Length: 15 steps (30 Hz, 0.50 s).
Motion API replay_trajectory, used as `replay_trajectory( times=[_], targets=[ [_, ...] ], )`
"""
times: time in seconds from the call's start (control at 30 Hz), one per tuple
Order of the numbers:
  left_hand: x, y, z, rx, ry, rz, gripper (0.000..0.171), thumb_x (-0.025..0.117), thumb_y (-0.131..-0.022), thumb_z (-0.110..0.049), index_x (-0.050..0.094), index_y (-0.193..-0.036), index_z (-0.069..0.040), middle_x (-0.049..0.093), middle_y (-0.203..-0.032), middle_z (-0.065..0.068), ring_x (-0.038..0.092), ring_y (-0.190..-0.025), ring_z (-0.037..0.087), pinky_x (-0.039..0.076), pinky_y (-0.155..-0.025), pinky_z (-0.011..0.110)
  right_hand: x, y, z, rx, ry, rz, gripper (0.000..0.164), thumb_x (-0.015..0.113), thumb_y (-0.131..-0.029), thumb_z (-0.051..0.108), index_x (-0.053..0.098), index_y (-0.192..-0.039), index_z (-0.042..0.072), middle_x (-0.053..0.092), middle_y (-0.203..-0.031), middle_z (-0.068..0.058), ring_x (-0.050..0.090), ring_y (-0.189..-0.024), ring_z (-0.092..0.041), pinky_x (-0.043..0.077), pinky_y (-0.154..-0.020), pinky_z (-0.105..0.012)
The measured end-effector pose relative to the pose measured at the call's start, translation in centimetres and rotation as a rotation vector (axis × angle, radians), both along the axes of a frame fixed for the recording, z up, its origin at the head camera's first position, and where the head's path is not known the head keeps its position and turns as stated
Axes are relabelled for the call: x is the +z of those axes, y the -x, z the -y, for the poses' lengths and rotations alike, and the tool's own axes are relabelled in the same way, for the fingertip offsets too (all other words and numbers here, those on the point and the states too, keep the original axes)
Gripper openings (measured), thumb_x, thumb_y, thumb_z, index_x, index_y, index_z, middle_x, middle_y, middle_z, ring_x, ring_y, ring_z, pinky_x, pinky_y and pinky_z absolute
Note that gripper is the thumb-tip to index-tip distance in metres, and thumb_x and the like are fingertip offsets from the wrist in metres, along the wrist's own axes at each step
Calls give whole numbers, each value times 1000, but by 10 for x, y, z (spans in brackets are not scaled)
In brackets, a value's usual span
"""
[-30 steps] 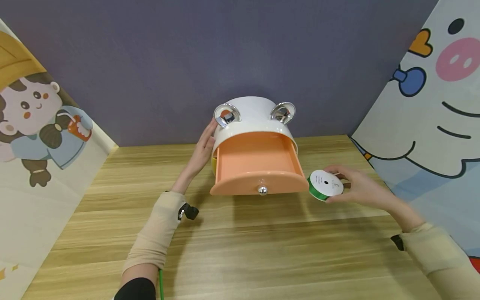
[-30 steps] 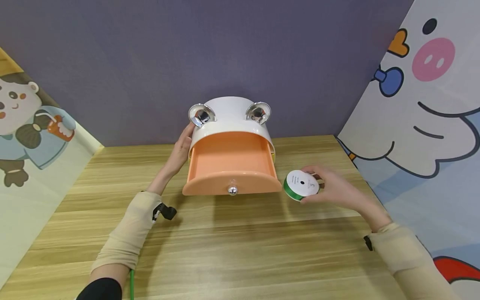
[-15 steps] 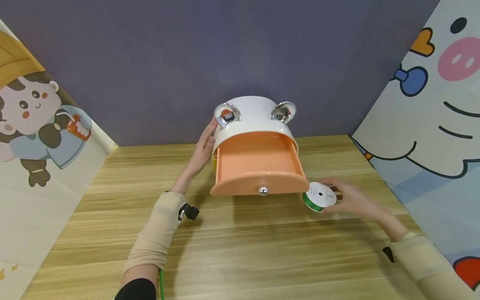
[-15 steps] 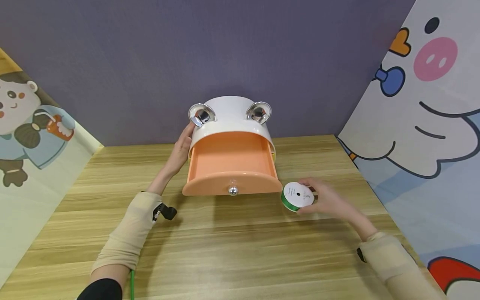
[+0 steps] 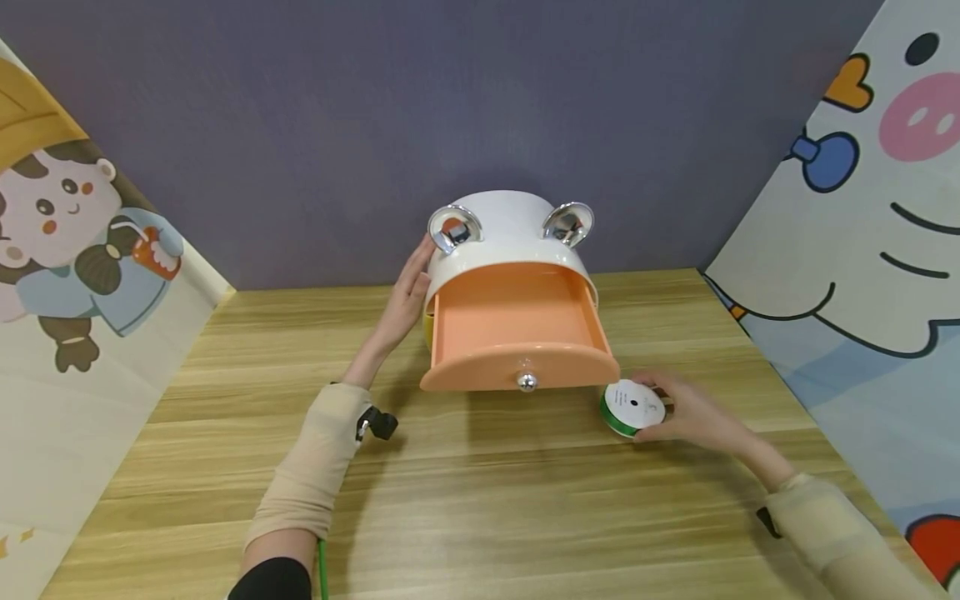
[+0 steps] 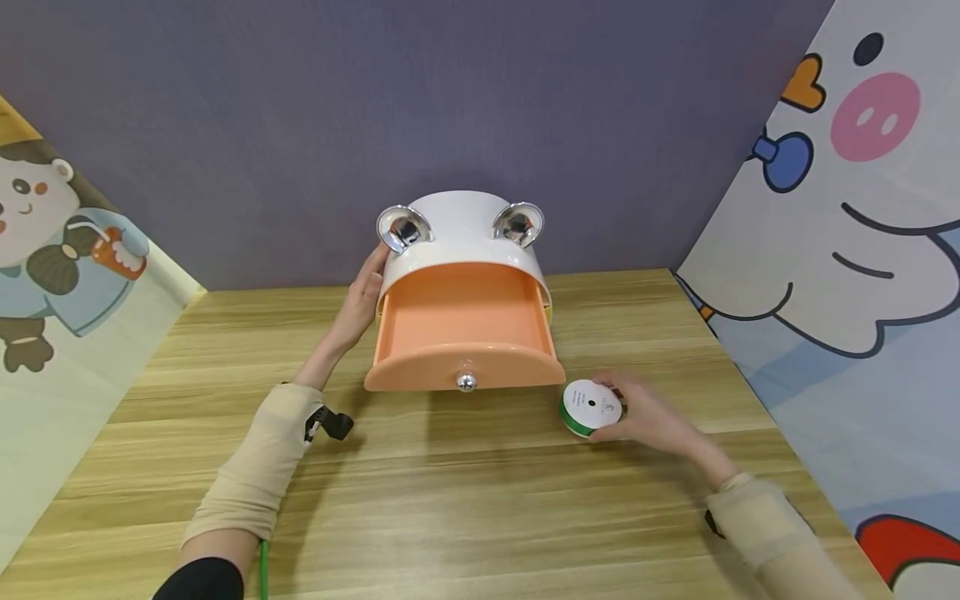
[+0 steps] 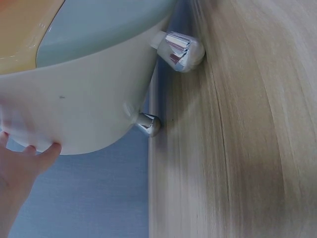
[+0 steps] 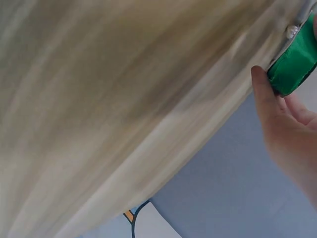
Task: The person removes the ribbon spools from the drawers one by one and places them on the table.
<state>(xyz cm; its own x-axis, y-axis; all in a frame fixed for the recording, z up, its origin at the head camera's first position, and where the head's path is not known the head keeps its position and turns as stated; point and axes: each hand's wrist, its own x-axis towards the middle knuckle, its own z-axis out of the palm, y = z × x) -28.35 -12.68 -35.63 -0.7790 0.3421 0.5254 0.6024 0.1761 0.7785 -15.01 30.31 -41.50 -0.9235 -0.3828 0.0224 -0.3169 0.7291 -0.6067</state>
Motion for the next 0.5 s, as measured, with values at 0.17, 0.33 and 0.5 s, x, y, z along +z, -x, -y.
replay_trajectory(
  times=[0.17, 0.33, 0.5],
  targets=[
    [-1, 0, 0, -2, -4, -2, 103, 31, -88, -76, 27, -153, 4, 14, -165, 23, 10, -155, 40, 10, -126, 57, -5, -1, 2, 0, -4, -5, 81, 92, -69, 31, 53, -132, -3, 61, -125, -19, 60, -110, -31, 54, -85, -27],
    [-2, 1, 0, 0, -9, -6, 102, 31, -88, -75, 28, -153, 4, 14, -165, 23, 10, -155, 40, 10, -126, 56, -8, -2, 4, -18, -13, 2, 84, 92, -68, 30, 52, -133, -5, 61, -127, -22, 60, -112, -34, 54, -85, -28],
    [-2, 1, -1, 4, -15, -14, 102, 32, -88, -75, 28, -152, 4, 15, -165, 23, 11, -154, 40, 10, -126, 56, -11, -3, 6, -28, -25, -14, 85, 92, -68, 29, 51, -133, -7, 60, -128, -25, 60, -113, -36, 53, -87, -29]
  ],
)
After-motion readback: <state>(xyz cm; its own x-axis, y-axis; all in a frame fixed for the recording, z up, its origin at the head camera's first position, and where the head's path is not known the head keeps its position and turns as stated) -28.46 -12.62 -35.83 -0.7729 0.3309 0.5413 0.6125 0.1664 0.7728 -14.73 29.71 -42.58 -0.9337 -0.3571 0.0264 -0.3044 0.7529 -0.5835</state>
